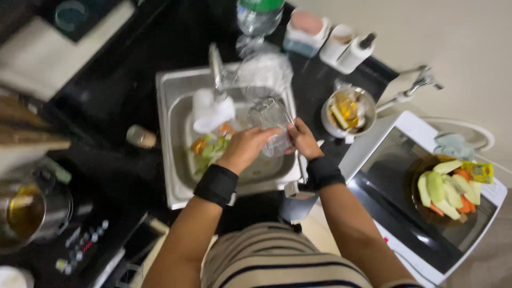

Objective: The person places a plastic bag into the refrigerator and closes the door. They then wipe the refrigerator door with a blue cloth. The person moves a plate of sliced vegetables to the microwave, then returns to the sink to wash a metal strainer under running water using a toothbrush.

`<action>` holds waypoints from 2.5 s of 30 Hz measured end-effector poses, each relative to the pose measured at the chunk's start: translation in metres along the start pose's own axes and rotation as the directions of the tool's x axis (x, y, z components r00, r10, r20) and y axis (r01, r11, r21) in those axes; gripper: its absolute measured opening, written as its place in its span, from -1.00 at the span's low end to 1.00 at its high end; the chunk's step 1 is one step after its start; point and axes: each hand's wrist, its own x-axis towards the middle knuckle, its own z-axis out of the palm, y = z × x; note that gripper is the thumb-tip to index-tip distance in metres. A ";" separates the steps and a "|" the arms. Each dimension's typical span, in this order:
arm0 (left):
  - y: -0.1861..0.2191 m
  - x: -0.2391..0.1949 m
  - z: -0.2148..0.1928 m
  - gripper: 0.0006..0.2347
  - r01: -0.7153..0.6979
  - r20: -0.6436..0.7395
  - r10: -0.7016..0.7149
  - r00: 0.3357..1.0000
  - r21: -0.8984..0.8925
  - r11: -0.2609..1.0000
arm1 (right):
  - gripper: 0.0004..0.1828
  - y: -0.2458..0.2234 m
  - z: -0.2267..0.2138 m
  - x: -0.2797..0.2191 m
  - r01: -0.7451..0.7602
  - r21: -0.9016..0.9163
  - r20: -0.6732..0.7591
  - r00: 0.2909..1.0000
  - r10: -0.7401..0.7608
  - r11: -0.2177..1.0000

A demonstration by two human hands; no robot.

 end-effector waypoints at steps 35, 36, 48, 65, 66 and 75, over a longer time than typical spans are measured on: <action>-0.152 -0.069 0.051 -0.83 0.456 0.013 -0.468 0.884 0.200 0.867 | -0.56 0.063 0.118 0.106 -0.100 -0.070 0.189 0.976 0.112 0.992; -0.152 -0.066 0.048 -0.83 0.519 0.067 -0.545 0.835 0.231 0.823 | -0.56 0.064 0.117 0.107 -0.086 -0.093 0.195 0.976 0.102 0.992; -0.174 -0.080 0.078 -0.85 0.371 -0.142 -0.360 0.922 0.056 0.927 | -0.59 0.062 0.116 0.090 -0.125 -0.119 0.251 0.956 0.152 0.985; -0.177 -0.091 0.052 -0.71 0.466 -0.046 -0.464 0.885 0.034 0.884 | -0.69 0.041 0.123 0.066 -0.180 -0.138 0.187 0.961 0.204 0.974; -0.176 -0.089 0.045 -0.66 0.379 -0.156 -0.377 0.913 -0.018 0.925 | -0.69 0.034 0.125 0.065 -0.191 -0.163 0.161 0.963 0.217 0.968; -0.178 -0.088 0.054 -0.78 0.536 0.056 -0.542 0.838 0.096 0.839 | -0.51 0.023 0.124 0.062 -0.174 -0.306 0.139 0.964 0.225 0.936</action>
